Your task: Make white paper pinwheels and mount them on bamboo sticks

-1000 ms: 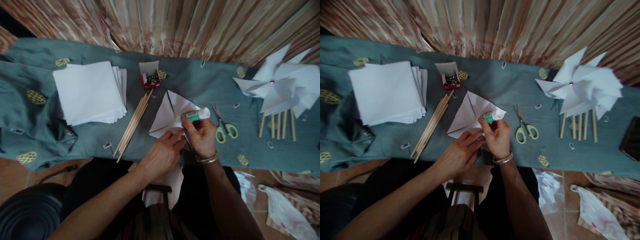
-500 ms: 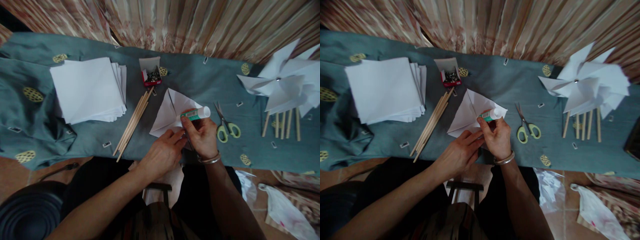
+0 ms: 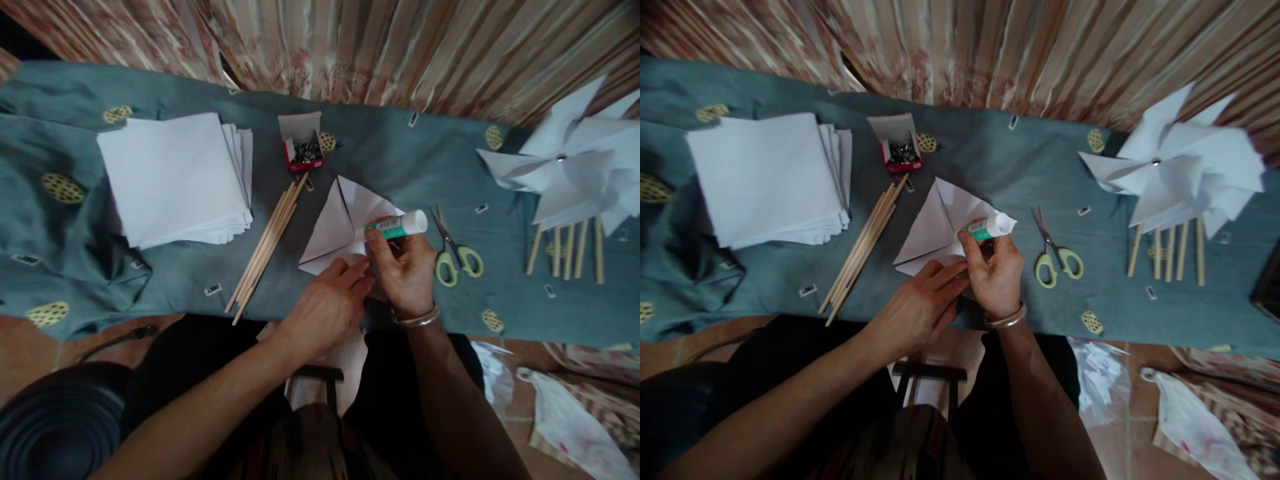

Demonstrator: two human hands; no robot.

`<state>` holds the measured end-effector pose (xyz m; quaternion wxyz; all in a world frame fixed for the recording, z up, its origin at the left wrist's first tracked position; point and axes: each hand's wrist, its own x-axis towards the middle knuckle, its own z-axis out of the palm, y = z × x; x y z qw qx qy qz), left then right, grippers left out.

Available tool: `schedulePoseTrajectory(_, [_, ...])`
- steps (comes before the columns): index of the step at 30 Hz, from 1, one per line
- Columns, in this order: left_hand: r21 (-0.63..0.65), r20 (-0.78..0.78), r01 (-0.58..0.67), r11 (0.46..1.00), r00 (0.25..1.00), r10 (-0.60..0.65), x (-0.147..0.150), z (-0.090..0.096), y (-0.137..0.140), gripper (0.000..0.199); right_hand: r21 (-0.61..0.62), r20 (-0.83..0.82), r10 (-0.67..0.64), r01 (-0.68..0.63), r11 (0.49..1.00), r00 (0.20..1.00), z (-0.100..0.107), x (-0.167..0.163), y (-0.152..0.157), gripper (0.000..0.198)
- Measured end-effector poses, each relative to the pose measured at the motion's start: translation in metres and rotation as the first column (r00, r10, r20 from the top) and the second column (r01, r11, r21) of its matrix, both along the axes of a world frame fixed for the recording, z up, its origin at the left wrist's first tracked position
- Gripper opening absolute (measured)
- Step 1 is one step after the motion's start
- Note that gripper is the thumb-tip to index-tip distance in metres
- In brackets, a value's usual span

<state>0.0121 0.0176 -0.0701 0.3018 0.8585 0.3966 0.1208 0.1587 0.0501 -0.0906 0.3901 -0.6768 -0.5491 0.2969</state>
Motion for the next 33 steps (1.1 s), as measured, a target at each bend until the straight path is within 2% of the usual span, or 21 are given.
schedulePoseTrajectory(8, [0.001, -0.012, 0.008, 1.000, 1.000, -0.008, 0.0005, 0.0002, 0.0016, 0.032, 0.011, 0.019, -0.012, 0.011, 1.000, 1.000, -0.0012, 0.0003, -0.0001, 0.036])
schedulePoseTrajectory(15, [0.012, -0.004, -0.001, 1.000, 1.000, 0.001, 0.0002, -0.0004, 0.0008, 0.031, 0.014, -0.020, 0.062, -0.062, 0.998, 0.998, 0.0021, 0.0010, 0.0011, 0.030])
schedulePoseTrajectory(24, [-0.006, 0.000, 0.002, 1.000, 1.000, -0.002, 0.0013, 0.0019, 0.0030, 0.027, 0.028, 0.049, 0.082, -0.083, 0.996, 0.995, 0.0060, 0.0014, 0.0012, 0.030])
schedulePoseTrajectory(33, [-0.023, -0.006, -0.003, 1.000, 1.000, 0.003, 0.0010, 0.0015, 0.0034, 0.032, -0.016, 0.100, 0.083, -0.081, 0.997, 0.992, 0.0067, 0.0030, 0.0005, 0.028])
